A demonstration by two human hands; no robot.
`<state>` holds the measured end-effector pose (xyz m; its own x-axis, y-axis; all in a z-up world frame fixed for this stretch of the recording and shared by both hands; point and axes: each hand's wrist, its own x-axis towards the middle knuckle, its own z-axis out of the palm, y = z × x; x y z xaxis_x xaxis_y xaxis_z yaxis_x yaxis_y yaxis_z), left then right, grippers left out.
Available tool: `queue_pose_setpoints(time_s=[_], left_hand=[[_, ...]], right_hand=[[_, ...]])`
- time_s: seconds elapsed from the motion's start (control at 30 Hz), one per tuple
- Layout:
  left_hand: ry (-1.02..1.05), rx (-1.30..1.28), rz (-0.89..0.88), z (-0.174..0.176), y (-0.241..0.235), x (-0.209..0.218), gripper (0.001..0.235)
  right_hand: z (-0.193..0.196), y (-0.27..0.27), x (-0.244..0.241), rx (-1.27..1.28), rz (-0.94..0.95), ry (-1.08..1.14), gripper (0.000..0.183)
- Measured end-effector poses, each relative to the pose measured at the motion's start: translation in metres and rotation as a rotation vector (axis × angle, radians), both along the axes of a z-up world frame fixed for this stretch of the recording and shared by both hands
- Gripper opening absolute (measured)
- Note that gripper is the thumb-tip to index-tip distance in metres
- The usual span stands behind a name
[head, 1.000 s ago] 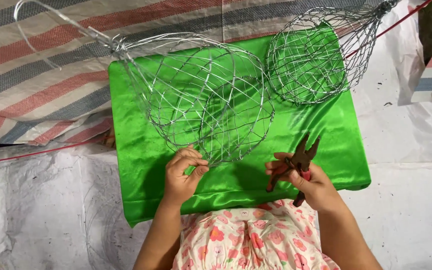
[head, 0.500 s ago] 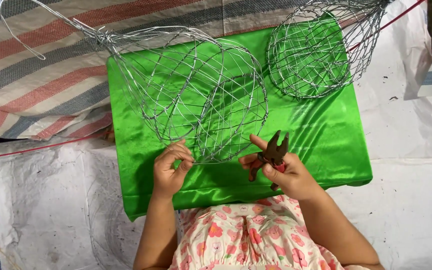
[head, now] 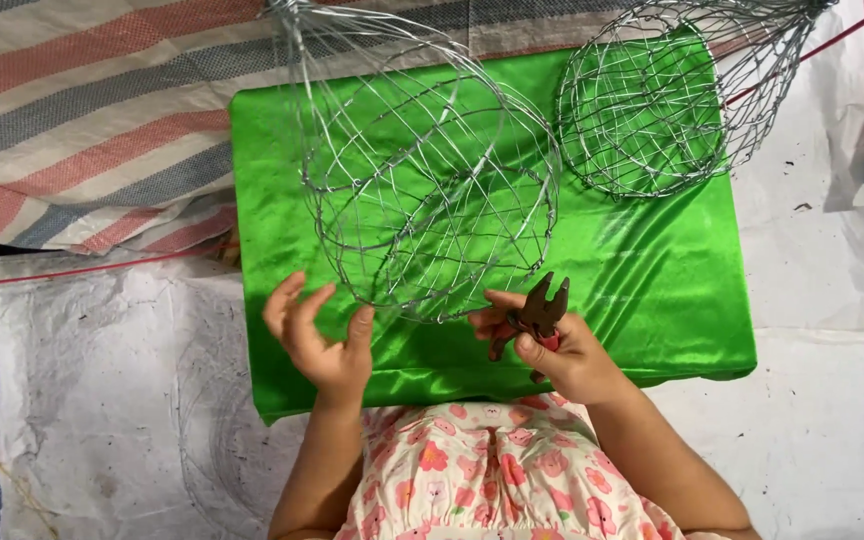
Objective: Tightening wire connections on a wire mesh structure using pliers
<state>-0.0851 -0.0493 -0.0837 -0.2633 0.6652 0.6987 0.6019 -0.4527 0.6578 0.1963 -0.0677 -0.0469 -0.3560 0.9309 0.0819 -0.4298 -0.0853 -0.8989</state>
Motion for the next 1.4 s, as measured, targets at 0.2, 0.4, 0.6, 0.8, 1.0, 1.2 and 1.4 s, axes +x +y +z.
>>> queue_pose_setpoints(time_s=[0.2, 0.4, 0.6, 0.8, 1.0, 1.2, 1.4], left_hand=[[0.292, 0.134, -0.113, 0.054, 0.009, 0.053, 0.023], [0.289, 0.076, -0.048, 0.055, 0.016, 0.065, 0.022], [0.268, 0.008, -0.007, 0.063, 0.015, 0.066, 0.031], [0.236, -0.003, 0.009, 0.061, 0.015, 0.067, 0.035], [0.244, -0.005, 0.045, 0.061, 0.017, 0.073, 0.041], [0.277, -0.074, 0.118, 0.067, 0.015, 0.082, 0.06], [0.277, -0.242, 0.123, 0.072, 0.011, 0.092, 0.055]], right_hand=[[-0.012, -0.011, -0.017, 0.043, 0.038, -0.061, 0.047], [-0.006, -0.015, -0.016, 0.031, 0.059, -0.073, 0.045], [-0.006, -0.018, -0.014, -0.04, 0.057, -0.043, 0.047], [-0.009, -0.018, -0.007, -0.054, 0.059, -0.043, 0.043], [-0.005, -0.02, -0.007, -0.129, -0.003, -0.073, 0.043], [-0.011, -0.017, -0.009, -0.095, 0.037, -0.022, 0.044], [-0.007, -0.018, -0.001, -0.163, 0.173, -0.093, 0.052]])
